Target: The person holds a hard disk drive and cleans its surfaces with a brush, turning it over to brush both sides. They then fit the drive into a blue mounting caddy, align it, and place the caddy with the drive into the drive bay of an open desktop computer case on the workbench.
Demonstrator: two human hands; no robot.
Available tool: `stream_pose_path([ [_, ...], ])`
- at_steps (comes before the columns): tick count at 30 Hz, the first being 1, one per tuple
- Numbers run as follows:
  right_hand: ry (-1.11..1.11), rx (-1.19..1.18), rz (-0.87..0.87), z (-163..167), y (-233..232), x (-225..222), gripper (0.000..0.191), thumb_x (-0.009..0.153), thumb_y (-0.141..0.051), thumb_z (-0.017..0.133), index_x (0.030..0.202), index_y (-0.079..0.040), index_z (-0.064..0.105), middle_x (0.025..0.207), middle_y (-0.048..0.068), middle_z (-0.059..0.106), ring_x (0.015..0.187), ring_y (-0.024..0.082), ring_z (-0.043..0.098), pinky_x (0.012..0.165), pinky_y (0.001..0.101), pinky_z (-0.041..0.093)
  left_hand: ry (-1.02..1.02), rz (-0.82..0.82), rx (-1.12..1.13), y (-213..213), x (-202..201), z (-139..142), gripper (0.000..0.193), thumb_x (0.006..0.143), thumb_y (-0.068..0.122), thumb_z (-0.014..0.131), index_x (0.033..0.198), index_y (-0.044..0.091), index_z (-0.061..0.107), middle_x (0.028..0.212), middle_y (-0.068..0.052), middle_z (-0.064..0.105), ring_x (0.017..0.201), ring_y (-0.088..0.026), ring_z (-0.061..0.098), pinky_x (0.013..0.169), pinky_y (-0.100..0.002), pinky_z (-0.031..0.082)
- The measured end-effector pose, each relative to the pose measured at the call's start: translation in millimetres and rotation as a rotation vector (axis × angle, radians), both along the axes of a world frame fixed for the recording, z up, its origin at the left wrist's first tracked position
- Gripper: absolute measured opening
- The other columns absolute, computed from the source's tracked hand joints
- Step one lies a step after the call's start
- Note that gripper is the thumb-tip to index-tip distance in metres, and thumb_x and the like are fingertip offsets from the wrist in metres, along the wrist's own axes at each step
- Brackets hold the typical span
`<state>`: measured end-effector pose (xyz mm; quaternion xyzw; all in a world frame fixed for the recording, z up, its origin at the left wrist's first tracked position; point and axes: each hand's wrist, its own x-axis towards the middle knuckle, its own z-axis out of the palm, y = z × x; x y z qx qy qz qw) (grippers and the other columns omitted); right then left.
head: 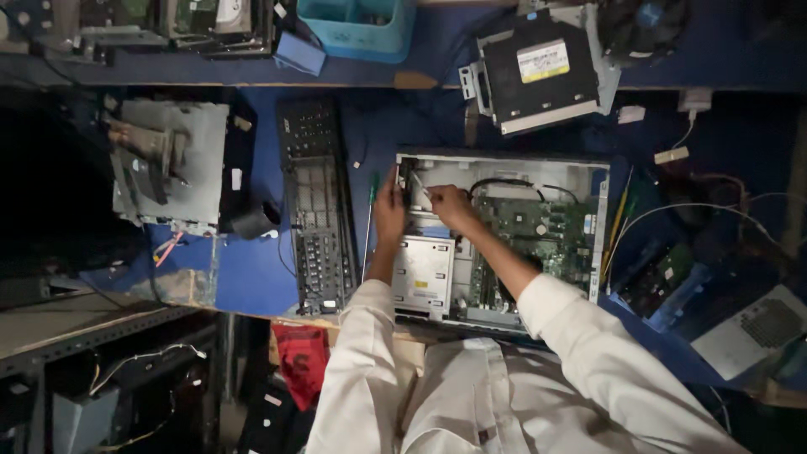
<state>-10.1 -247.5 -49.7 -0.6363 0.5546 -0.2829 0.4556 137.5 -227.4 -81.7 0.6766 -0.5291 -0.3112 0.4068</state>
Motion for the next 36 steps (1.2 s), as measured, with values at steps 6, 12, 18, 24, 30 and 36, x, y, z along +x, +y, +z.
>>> stream_pose_path([
  [6, -0.31, 0.067, -0.168, -15, 8, 5, 0.031, 0.09, -0.006, 0.052, 0.11, -0.003, 0.076, 0.07, 0.008, 0.069, 0.064, 0.016, 0.063, 0.059, 0.0328, 0.05, 0.038, -0.033, -0.083, -4, 0, -5, 0.042, 0.108, 0.022, 0.045, 0.147, 0.01, 0.055, 0.143, -0.018, 0.064, 0.129, -0.032, 0.063, 0.11, -0.037, 0.045],
  [12, -0.238, -0.035, -0.24, -8, 24, 14, 0.031, 0.097, -0.012, 0.059, 0.125, -0.006, 0.07, 0.078, 0.011, 0.072, 0.067, 0.019, 0.067, 0.065, 0.0343, 0.053, -0.02, -0.007, -0.063, -3, 1, -9, 0.044, 0.108, 0.023, 0.046, 0.149, 0.009, 0.054, 0.143, -0.021, 0.061, 0.133, -0.038, 0.059, 0.111, -0.041, 0.044],
  [18, 0.123, -0.029, -0.109, 3, -8, 7, 0.019, 0.095, -0.015, 0.063, 0.107, -0.009, 0.078, 0.093, 0.021, 0.073, 0.085, 0.037, 0.071, 0.074, 0.0437, 0.055, -0.034, 0.023, -0.003, -3, 1, -12, 0.042, 0.106, 0.024, 0.046, 0.144, 0.008, 0.057, 0.135, -0.021, 0.066, 0.124, -0.038, 0.065, 0.106, -0.04, 0.048],
  [24, 0.073, -0.096, 0.007, -2, -27, 0, 0.015, 0.085, -0.01, 0.063, 0.093, -0.007, 0.076, 0.084, 0.023, 0.07, 0.076, 0.041, 0.069, 0.067, 0.0471, 0.053, 0.045, 0.03, 0.019, -3, 1, -12, 0.042, 0.107, 0.027, 0.048, 0.143, 0.008, 0.056, 0.13, -0.02, 0.069, 0.117, -0.034, 0.068, 0.101, -0.039, 0.051],
  [30, -0.129, 0.085, 0.094, -7, -35, -7, 0.015, 0.091, -0.012, 0.062, 0.084, -0.001, 0.069, 0.071, 0.022, 0.067, 0.065, 0.034, 0.064, 0.063, 0.0457, 0.05, -0.131, 0.003, -0.142, -2, 1, -8, 0.039, 0.111, 0.021, 0.049, 0.147, 0.007, 0.058, 0.14, -0.028, 0.061, 0.125, -0.04, 0.06, 0.105, -0.043, 0.047],
  [36, 0.065, 0.015, 0.078, 0, -25, -7, 0.014, 0.088, -0.009, 0.059, 0.089, -0.003, 0.072, 0.08, 0.021, 0.069, 0.07, 0.034, 0.067, 0.066, 0.0445, 0.05, 0.054, 0.003, -0.059, -4, 1, -11, 0.041, 0.108, 0.024, 0.049, 0.144, 0.005, 0.058, 0.136, -0.021, 0.067, 0.124, -0.033, 0.065, 0.107, -0.04, 0.047],
])
